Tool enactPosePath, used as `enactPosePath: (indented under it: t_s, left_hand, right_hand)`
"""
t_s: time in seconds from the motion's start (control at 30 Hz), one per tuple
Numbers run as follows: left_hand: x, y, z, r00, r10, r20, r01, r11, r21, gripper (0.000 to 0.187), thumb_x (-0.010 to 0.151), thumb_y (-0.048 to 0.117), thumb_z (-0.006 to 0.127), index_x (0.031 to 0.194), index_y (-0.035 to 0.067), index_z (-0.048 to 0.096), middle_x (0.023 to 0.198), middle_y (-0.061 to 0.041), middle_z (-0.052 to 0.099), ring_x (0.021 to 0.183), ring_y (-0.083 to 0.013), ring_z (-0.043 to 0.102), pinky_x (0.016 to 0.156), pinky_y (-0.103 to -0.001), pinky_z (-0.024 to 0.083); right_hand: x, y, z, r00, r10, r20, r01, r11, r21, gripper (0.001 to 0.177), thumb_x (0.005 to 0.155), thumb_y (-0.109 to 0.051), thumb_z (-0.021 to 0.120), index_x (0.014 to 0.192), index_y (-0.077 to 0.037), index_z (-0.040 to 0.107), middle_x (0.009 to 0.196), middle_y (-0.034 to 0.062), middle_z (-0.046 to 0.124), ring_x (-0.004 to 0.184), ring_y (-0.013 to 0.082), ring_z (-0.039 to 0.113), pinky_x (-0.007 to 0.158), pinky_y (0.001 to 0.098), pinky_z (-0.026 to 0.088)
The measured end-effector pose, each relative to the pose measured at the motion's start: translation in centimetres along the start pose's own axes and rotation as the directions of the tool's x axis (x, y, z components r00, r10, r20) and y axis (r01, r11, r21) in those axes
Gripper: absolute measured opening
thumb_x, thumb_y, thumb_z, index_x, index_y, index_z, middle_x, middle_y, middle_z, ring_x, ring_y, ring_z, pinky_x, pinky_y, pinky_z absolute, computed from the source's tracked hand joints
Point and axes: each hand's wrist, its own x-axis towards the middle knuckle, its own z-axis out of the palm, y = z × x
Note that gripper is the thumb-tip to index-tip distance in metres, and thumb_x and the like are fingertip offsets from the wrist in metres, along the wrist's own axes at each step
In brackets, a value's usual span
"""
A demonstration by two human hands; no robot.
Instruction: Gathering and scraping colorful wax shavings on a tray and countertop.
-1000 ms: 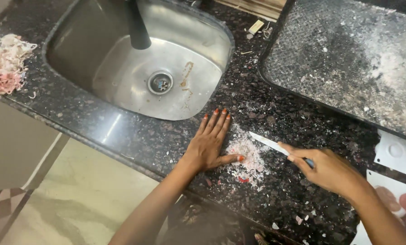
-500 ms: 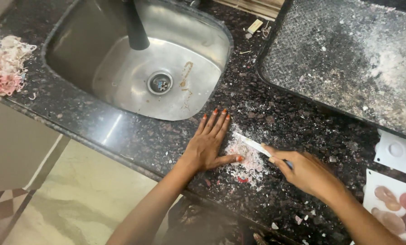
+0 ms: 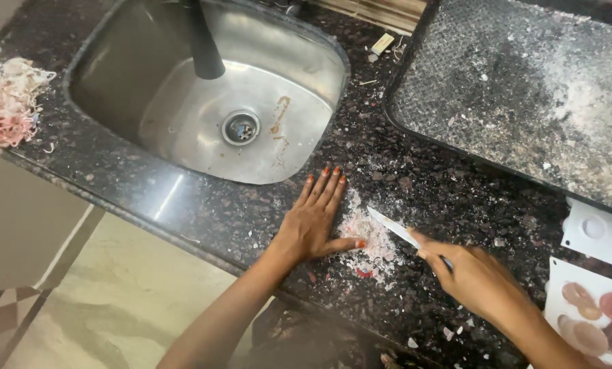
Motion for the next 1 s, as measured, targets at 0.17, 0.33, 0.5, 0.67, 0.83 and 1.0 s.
enactPosePath:
  t_s: [0.17,0.33,0.5,0.67,0.83,1.0]
  left_hand:
    - [-0.4,0.5,-0.8,1.000,-0.002,-0.016,0.002,0.999,0.034,0.133,0.080,0.094,0.037,0.157,-0.012,0.013,0.167,-0.027,0.015,0.158,-0.0360,0.006,0.126,-0.049,0.003]
    - [-0.2,0.4,-0.4,1.000,-0.005,-0.024,0.006,1.000,0.019,0.134,0.078,0.094,0.040,0.155,-0.012,0.014,0.164,-0.028,0.015,0.155,-0.0377,0.007,0.124,-0.049,0.004]
    - [-0.3,0.6,-0.8,1.000,-0.012,-0.007,0.012,0.999,0.030,0.132,0.080,0.092,0.039,0.154,-0.014,0.016,0.165,-0.029,0.016,0.156,-0.0370,0.010,0.125,-0.050,0.005]
    - [-0.1,0.5,-0.7,1.000,-0.007,-0.003,0.007,0.999,0.051,0.130,0.081,0.091,0.041,0.155,-0.014,0.017,0.164,-0.029,0.017,0.155,-0.0380,0.010,0.125,-0.051,0.006]
    - [-0.3,0.6,-0.5,1.000,0.009,-0.028,-0.008,0.998,0.066,0.130,0.081,0.091,0.039,0.155,-0.013,0.017,0.166,-0.028,0.017,0.157,-0.0365,0.010,0.125,-0.051,0.005]
    - [-0.1,0.8,-0.8,0.999,-0.023,0.039,0.020,0.996,0.081,0.132,0.079,0.094,0.035,0.155,-0.011,0.013,0.165,-0.026,0.011,0.155,-0.0351,0.005,0.124,-0.050,0.003]
  right_hand:
    - [0.7,-1.9,1.6,0.997,-0.061,-0.057,0.065,0.995,0.071,0.045,0.103,-0.037,0.048,0.146,-0.048,0.054,0.066,0.0153,0.072,0.047,0.0195,0.052,0.050,0.0438,0.046]
    - [0.3,-1.5,1.4,0.976,-0.137,-0.168,0.154,0.984,0.093,0.037,0.100,-0.040,0.051,0.133,-0.046,0.064,0.083,0.0084,0.076,0.051,0.0231,0.067,0.058,0.0445,0.054]
    - [-0.9,-3.8,0.6,0.996,0.004,-0.087,0.007,0.993,0.119,0.048,0.103,-0.037,0.049,0.148,-0.054,0.048,0.080,0.0199,0.078,0.065,0.0348,0.074,0.069,0.0485,0.060]
    - [-0.5,-2.7,1.2,0.994,0.019,-0.105,-0.006,0.993,0.121,0.046,0.102,-0.038,0.048,0.144,-0.054,0.049,0.088,0.0126,0.079,0.064,0.0305,0.074,0.067,0.0471,0.060]
    - [0.5,-2.2,2.6,0.875,-0.211,-0.436,0.282,0.954,0.104,0.044,0.098,-0.035,0.054,0.140,-0.045,0.059,0.090,0.0159,0.078,0.068,0.0349,0.070,0.061,0.0472,0.057]
    - [1.1,-2.3,3.2,0.993,-0.041,-0.109,0.058,0.986,0.154,0.047,0.101,-0.034,0.045,0.147,-0.047,0.048,0.081,0.0045,0.080,0.053,0.0271,0.068,0.058,0.0484,0.060]
